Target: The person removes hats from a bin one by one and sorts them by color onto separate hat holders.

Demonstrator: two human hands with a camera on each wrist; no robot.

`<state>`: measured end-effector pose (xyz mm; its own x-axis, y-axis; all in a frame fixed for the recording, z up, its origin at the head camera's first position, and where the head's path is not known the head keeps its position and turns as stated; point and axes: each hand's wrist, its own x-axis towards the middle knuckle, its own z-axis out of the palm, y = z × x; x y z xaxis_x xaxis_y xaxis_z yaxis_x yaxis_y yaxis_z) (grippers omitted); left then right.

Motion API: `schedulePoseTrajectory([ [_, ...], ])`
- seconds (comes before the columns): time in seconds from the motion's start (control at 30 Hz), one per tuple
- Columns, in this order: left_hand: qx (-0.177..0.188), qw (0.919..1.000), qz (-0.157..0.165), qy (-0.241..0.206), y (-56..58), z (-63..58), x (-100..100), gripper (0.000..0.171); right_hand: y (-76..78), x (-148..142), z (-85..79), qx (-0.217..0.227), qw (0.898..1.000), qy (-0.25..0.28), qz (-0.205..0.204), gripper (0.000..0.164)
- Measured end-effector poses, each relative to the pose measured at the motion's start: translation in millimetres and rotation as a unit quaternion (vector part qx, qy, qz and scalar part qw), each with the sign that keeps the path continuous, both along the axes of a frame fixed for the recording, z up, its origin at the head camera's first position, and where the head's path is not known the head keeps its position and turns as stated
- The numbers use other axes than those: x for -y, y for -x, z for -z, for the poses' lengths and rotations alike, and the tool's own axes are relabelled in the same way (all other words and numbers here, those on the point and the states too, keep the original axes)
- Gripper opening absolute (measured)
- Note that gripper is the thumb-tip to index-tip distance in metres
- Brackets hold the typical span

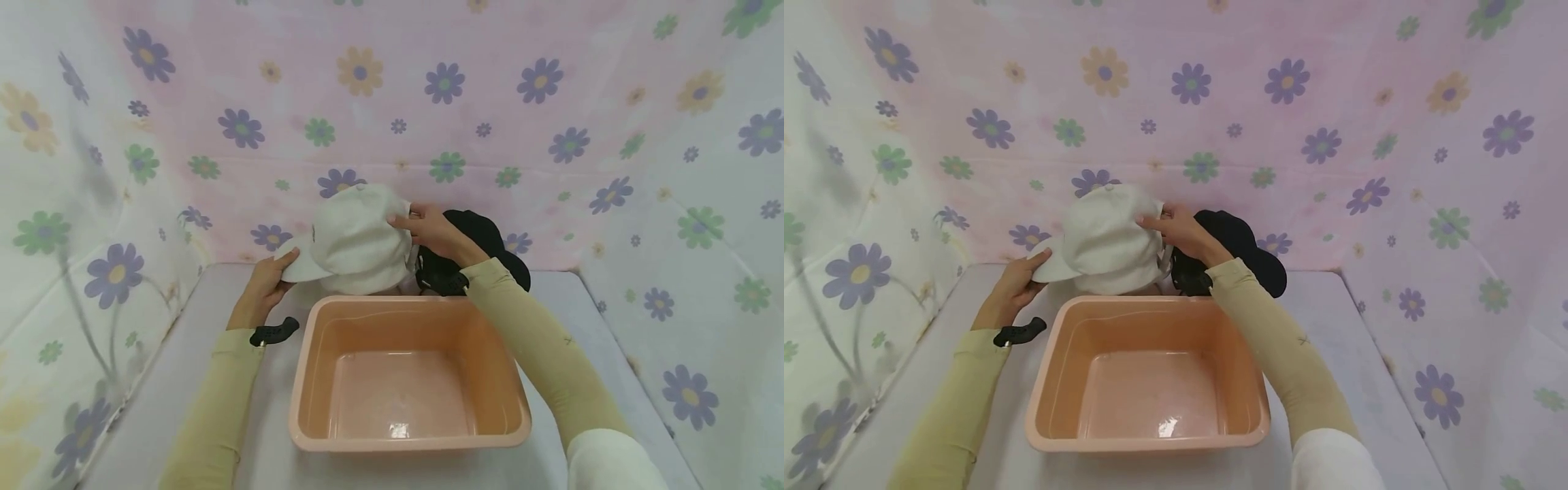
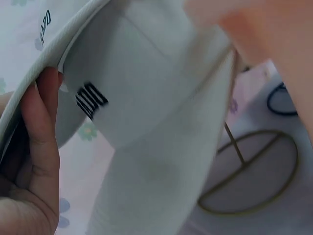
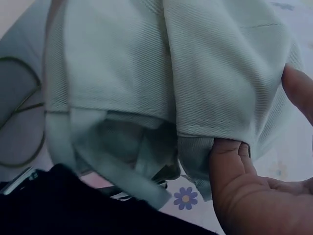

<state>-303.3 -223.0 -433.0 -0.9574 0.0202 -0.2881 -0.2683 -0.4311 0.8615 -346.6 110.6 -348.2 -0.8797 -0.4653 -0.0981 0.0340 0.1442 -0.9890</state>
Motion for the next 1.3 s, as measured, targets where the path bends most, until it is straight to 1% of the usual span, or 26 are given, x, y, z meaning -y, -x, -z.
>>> schedulePoseTrajectory([
  [0.07,0.001,0.9999,0.006,0.016,2.5,6.5,1.5,0.026,-0.7,-0.4,5.7,-0.003,1.0,-0.023,0.005,0.045],
  [0.13,0.003,0.9991,0.009,0.041,3.9,12.2,2.1,0.027,-0.6,-0.3,9.8,-0.001,0.999,-0.036,0.005,0.04],
  [0.23,0.005,0.9977,0.013,0.067,4.3,21.0,3.0,0.026,0.5,1.7,13.6,-0.001,0.999,-0.05,0.002,0.032],
  [0.3,0.009,0.9962,0.015,0.085,3.9,26.9,3.9,0.027,1.3,3.8,15.0,-0.003,0.998,-0.058,-0.008,0.032],
  [0.37,0.015,0.9955,0.016,0.092,3.4,34.0,3.2,0.027,1.8,4.8,17.2,-0.008,0.998,-0.065,-0.014,0.03],
  [0.47,0.026,0.9943,0.026,0.1,1.2,41.6,1.7,0.028,1.2,4.7,20.7,-0.015,0.996,-0.08,-0.021,0.031],
  [0.5,0.029,0.9948,0.028,0.093,0.0,42.9,1.0,0.028,0.2,4.3,21.6,-0.02,0.996,-0.086,-0.024,0.032],
  [0.57,0.034,0.9968,0.034,0.063,-3.0,44.1,-0.2,0.027,-2.1,3.0,23.1,-0.027,0.995,-0.095,-0.033,0.035],
  [0.67,0.036,0.9982,0.047,0.009,-8.4,42.5,-1.0,0.026,-6.6,1.0,23.7,-0.038,0.993,-0.098,-0.053,0.042],
  [0.7,0.034,0.9981,0.052,-0.004,-10.2,41.7,-1.1,0.026,-8.1,0.3,23.9,-0.041,0.993,-0.099,-0.058,0.044],
  [0.73,0.03,0.9977,0.061,-0.008,-12.1,40.9,-1.0,0.027,-9.3,-0.3,24.2,-0.042,0.992,-0.099,-0.062,0.048],
  [0.8,0.015,0.9969,0.077,0.007,-15.6,40.1,-0.5,0.029,-11.0,-1.4,25.5,-0.049,0.991,-0.105,-0.069,0.054],
  [0.87,-0.004,0.9956,0.087,0.034,-17.6,41.2,-0.2,0.032,-12.2,-2.3,27.1,-0.054,0.989,-0.112,-0.074,0.06],
  [0.97,-0.03,0.9928,0.088,0.075,-18.1,46.1,1.1,0.039,-14.1,-2.4,29.8,-0.064,0.987,-0.13,-0.075,0.066],
  [1.03,-0.039,0.9909,0.086,0.096,-16.7,50.9,1.6,0.043,-15.9,-1.8,31.2,-0.071,0.984,-0.145,-0.071,0.066],
  [1.13,-0.043,0.9879,0.082,0.124,-14.3,58.9,1.5,0.051,-17.9,-0.5,33.8,-0.085,0.979,-0.172,-0.064,0.065],
  [1.2,-0.037,0.9859,0.076,0.145,-13.7,64.0,1.5,0.055,-18.4,1.5,36.2,-0.09,0.977,-0.182,-0.066,0.067],
  [1.3,-0.021,0.9839,0.07,0.163,-14.2,70.3,1.7,0.061,-19.1,3.7,38.6,-0.093,0.974,-0.193,-0.068,0.073],
])
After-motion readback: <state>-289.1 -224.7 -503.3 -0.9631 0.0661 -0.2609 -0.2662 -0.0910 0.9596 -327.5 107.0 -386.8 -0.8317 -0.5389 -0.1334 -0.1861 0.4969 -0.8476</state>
